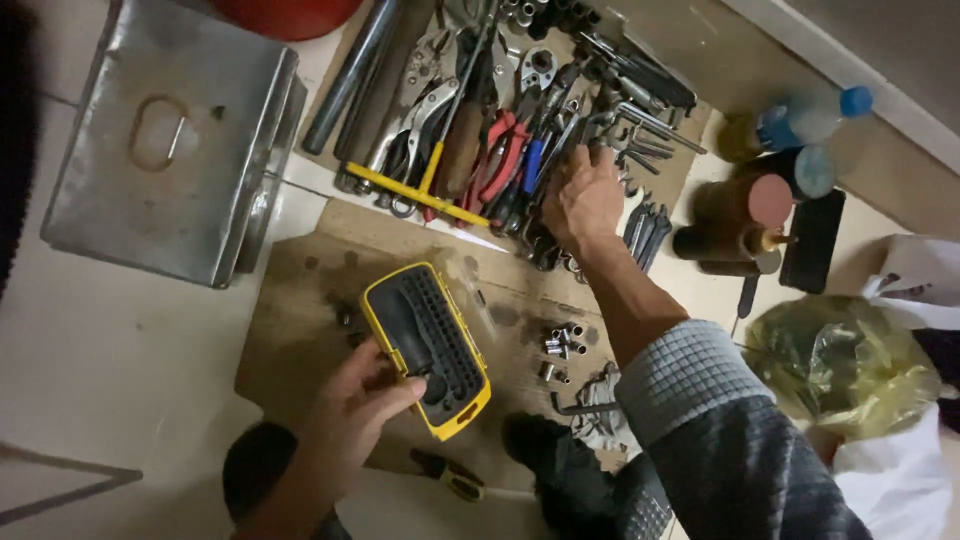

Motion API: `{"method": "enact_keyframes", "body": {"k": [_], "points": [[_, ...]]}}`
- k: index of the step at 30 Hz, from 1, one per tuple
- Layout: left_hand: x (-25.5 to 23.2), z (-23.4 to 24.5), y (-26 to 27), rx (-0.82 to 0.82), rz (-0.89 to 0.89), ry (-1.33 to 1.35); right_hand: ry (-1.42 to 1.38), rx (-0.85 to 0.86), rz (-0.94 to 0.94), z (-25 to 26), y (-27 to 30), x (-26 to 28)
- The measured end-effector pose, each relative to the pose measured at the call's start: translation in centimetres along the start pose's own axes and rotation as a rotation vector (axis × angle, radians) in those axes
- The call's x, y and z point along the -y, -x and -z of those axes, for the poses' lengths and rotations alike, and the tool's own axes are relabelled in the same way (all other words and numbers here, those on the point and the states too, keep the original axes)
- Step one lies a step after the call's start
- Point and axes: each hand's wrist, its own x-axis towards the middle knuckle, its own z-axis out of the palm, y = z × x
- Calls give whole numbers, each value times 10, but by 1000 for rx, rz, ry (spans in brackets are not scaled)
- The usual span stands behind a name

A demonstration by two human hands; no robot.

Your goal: The person opens a yellow and black tool case, removes several metal sockets, and places them on a cardboard surface. They then pick up a screwdriver, wipe it with a cloth, and place it back into the case. The person continues to handle sockets and the case throughout the clip.

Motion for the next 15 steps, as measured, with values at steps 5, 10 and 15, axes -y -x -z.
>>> {"method": "enact_keyframes", "body": {"k": [5,10,15], "points": [[20,8,-16,27,-44,40,-1022,-269,-350,-14,-23,4],[29,13,-22,101,-103,75,-1498,-177,-393,26,14,-24],[41,19,-33,130,-201,117,-1997,-265,-519,17,-1,-15]]}}
